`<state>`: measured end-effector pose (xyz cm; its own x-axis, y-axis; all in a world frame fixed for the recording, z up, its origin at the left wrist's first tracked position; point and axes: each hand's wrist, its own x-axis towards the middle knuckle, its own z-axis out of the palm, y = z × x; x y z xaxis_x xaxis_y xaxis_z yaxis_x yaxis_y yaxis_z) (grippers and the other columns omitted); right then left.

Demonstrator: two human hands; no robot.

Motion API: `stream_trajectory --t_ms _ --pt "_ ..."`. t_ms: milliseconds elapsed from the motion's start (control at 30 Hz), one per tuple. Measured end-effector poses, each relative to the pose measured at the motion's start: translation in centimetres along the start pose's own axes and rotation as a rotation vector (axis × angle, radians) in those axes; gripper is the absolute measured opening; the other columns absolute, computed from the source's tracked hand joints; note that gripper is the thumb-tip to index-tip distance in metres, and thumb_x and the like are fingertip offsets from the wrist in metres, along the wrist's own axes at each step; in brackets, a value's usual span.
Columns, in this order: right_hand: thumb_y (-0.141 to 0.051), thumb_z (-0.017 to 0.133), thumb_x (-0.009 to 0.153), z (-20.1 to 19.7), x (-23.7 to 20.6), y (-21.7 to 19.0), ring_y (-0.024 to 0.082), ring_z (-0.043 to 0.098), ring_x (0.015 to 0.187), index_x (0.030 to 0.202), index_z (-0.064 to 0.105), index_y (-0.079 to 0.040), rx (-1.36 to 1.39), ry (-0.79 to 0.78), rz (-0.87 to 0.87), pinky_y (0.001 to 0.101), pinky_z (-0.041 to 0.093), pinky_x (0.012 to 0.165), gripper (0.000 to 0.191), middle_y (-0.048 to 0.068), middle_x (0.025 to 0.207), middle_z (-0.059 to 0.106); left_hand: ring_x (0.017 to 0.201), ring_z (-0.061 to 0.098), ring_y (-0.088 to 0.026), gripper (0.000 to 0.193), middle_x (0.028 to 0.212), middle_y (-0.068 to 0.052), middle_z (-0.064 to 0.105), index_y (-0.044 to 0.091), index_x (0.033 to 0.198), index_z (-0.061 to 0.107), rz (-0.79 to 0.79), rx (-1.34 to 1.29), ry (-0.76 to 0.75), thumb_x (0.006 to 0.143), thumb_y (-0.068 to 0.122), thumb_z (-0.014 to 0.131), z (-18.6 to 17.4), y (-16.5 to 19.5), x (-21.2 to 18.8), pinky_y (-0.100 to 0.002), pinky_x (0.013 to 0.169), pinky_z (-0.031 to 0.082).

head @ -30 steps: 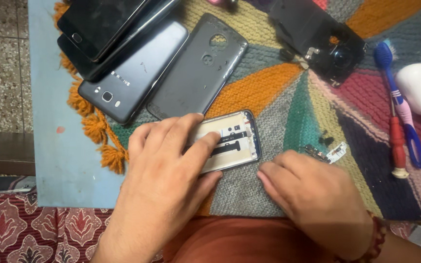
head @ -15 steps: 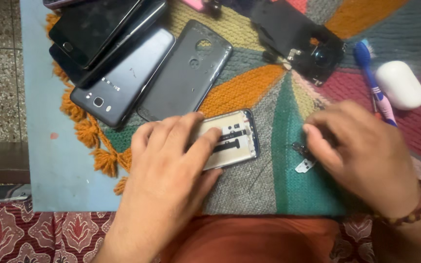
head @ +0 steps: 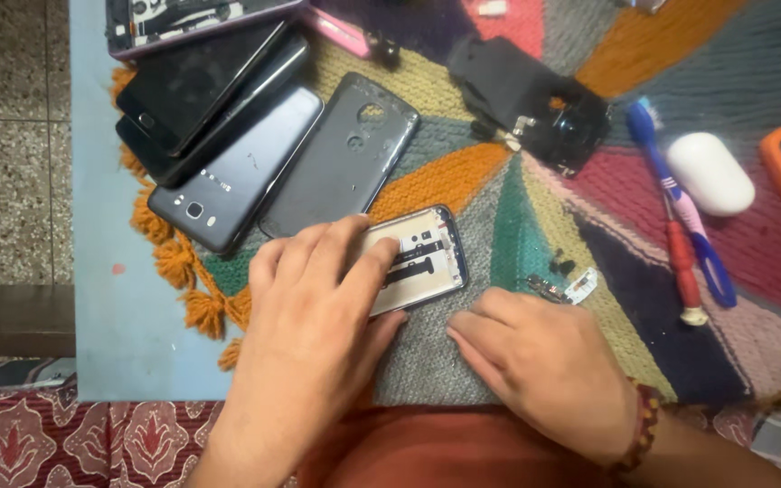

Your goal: The person disassembles a smartphone, removing the back cover and internal components. They use a screwdriver to detach a small metal bracket and then carefully reconnect a ribbon cable to the motherboard.

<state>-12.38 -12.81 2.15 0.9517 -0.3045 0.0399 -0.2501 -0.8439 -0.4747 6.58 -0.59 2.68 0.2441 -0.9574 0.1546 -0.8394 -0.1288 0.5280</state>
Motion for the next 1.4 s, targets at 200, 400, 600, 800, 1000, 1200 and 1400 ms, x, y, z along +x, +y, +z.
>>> stream_trajectory --t_ms 200,400,600,800,1000,1200,1400 --pt "-0.02 0.073 0.086 0.5 0.3 -0.5 0.026 0.066 0.068 0.091 0.067 -0.009 -0.007 0.008 0.115 0.0392 0.053 0.057 0.013 0.007 0.082 0.061 0.124 0.052 -0.037 0.059 0.132 -0.019 0.058 0.004 0.128 0.059 0.015 0.002 0.005 0.075 0.019 0.079 0.2 0.2 0.1 -0.054 0.104 0.035" --pt "-0.015 0.065 0.083 -0.2 -0.3 -1.0 0.025 0.067 0.075 0.099 0.071 -0.012 -0.074 -0.045 0.1 0.039 0.053 0.061 0.017 0.005 0.083 0.062 0.125 0.052 -0.038 0.059 0.132 -0.02 0.058 0.004 0.128 0.059 0.005 0.01 0.0 0.075 0.019 0.079 0.4 0.2 0.1 -0.055 0.105 0.034" --pt "-0.014 0.064 0.084 0.0 0.0 -1.4 0.025 0.066 0.071 0.088 0.067 -0.01 -0.107 -0.164 0.158 0.0399 0.053 0.057 0.006 0.006 0.078 0.059 0.126 0.052 -0.038 0.06 0.133 -0.019 0.058 0.004 0.128 0.059 0.006 0.009 -0.007 0.074 0.018 0.08 0.4 0.4 0.2 -0.055 0.105 0.034" --pt "-0.017 0.068 0.086 0.4 0.5 -1.5 0.026 0.066 0.069 0.079 0.057 -0.007 -0.037 -0.032 0.105 0.0403 0.053 0.058 0.015 0.01 0.078 0.056 0.126 0.052 -0.038 0.058 0.133 -0.02 0.058 0.005 0.126 0.06 -0.004 0.017 -0.009 0.073 0.019 0.08 0.5 0.4 0.2 -0.055 0.105 0.033" --pt "-0.019 0.072 0.085 -0.5 0.7 -0.7 0.03 0.065 0.061 0.083 0.06 -0.007 0.074 0.025 0.13 0.0429 0.053 0.055 0.016 0.01 0.081 0.059 0.126 0.052 -0.038 0.058 0.133 -0.02 0.058 0.004 0.126 0.06 0.003 0.009 -0.009 0.074 0.018 0.079 0.4 0.3 0.2 -0.054 0.105 0.034" --pt "-0.018 0.073 0.088 -1.8 0.7 2.4 0.031 0.067 0.065 0.091 0.069 -0.007 -0.105 0.092 0.292 0.0408 0.055 0.058 0.012 0.012 0.086 0.066 0.125 0.053 -0.037 0.057 0.132 -0.02 0.058 0.005 0.126 0.06 0.028 0.004 -0.001 0.074 0.018 0.08 0.3 0.4 0.1 -0.055 0.105 0.034" --pt "-0.024 0.071 0.097 -4.3 -0.8 6.4 0.017 0.071 0.072 0.12 0.074 -0.008 -0.201 0.13 0.357 0.0277 0.057 0.057 0.029 0.01 0.102 0.076 0.126 0.054 -0.037 0.054 0.13 -0.02 0.058 0.003 0.124 0.062 0.066 -0.097 -0.034 0.075 0.017 0.08 0.7 1.2 -0.2 -0.055 0.106 0.034"
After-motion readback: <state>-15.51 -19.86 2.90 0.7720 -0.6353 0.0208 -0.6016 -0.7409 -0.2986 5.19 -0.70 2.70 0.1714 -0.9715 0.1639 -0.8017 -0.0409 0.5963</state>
